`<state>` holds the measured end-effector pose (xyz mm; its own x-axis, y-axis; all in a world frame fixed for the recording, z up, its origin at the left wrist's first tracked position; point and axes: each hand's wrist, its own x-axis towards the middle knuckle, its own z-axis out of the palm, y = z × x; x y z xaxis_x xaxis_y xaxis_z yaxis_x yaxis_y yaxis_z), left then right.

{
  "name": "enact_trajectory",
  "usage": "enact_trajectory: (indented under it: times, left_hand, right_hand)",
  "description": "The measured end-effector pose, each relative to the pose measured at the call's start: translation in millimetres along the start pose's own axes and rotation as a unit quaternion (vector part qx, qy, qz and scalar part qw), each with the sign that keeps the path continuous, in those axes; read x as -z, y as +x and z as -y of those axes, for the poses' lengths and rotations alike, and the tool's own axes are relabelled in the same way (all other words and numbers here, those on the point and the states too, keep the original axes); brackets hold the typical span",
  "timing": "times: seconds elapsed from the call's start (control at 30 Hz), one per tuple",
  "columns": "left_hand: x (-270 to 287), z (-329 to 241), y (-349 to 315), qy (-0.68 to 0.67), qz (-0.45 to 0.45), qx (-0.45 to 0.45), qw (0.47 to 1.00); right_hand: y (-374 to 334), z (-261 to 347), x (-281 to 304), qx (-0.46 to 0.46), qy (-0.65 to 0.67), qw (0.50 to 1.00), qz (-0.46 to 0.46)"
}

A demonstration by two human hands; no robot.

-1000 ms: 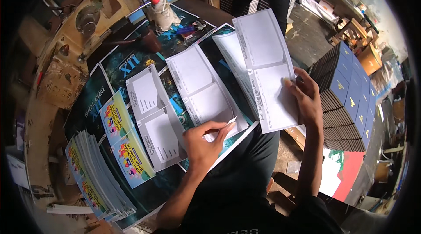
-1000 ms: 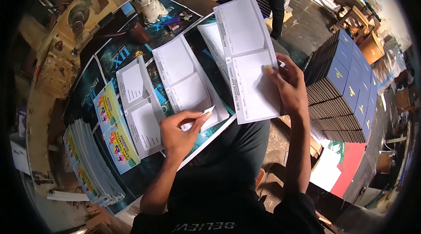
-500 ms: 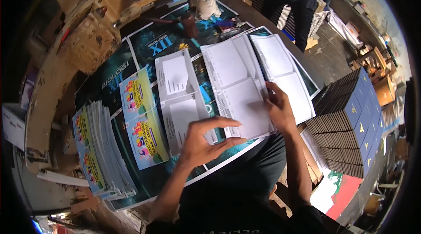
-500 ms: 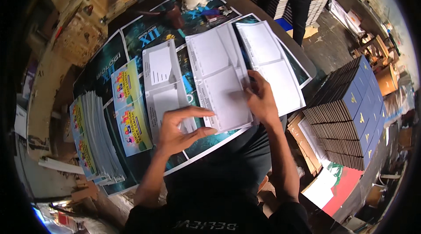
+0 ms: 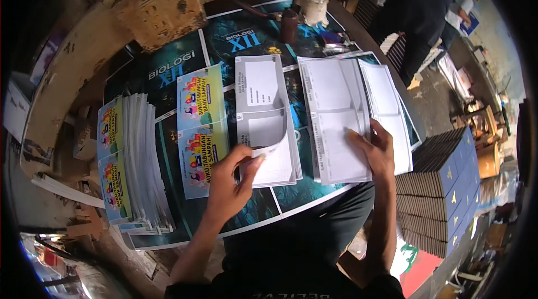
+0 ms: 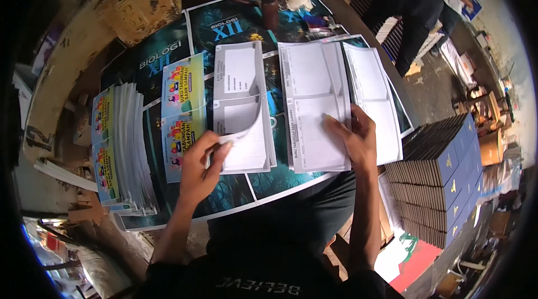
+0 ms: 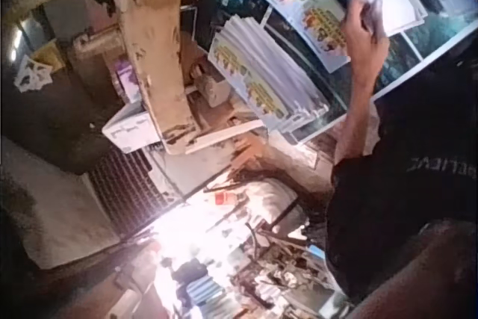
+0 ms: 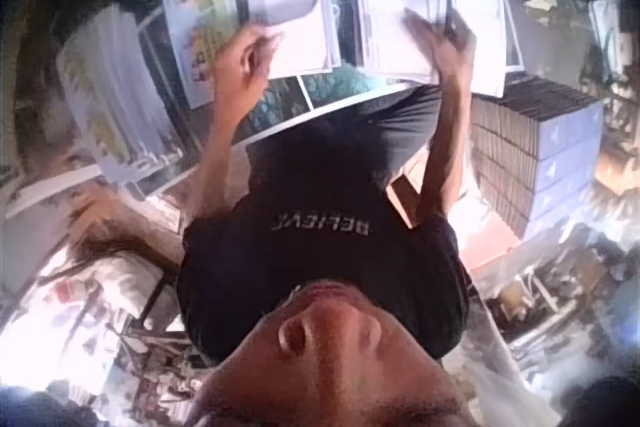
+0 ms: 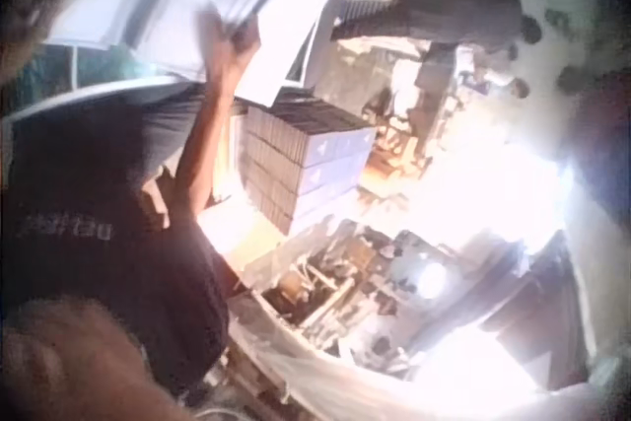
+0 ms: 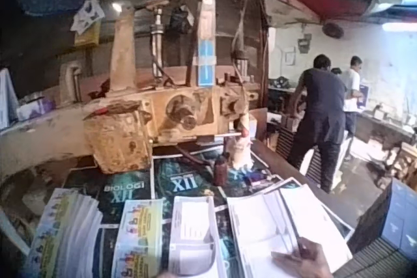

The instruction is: The person organizes printed paper forms by hand, picking them up from stacks on a table and checking their order before placing them into a larger pile.

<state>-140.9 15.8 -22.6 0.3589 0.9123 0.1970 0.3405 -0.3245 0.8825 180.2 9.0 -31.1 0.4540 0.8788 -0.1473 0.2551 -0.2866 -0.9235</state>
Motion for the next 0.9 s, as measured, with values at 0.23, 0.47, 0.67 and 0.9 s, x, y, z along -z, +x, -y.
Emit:
enact_trajectory:
  times: [0.23,0.47,0.67,0.9]
  left_hand:
    - [1,1,-17,-0.222,-0.052,0.076,0.971]
    - [60,-10,-13,0.171,0.018,-0.005,0.985]
    - [92,23,-42,0.172,0.062,-0.025,0.983]
    - [84,30,-72,0.082,-0.145,0.069,0.984]
  right_hand:
    - [-16,0,-82,0.091,0.105,0.984,0.116]
    - [-26,12,-109,-0.012,0.194,0.969,0.151]
    - [-32,25,-118,-0.061,0.157,0.981,0.093]
    - [-43,46,-137,0.070,0.138,0.978,0.143]
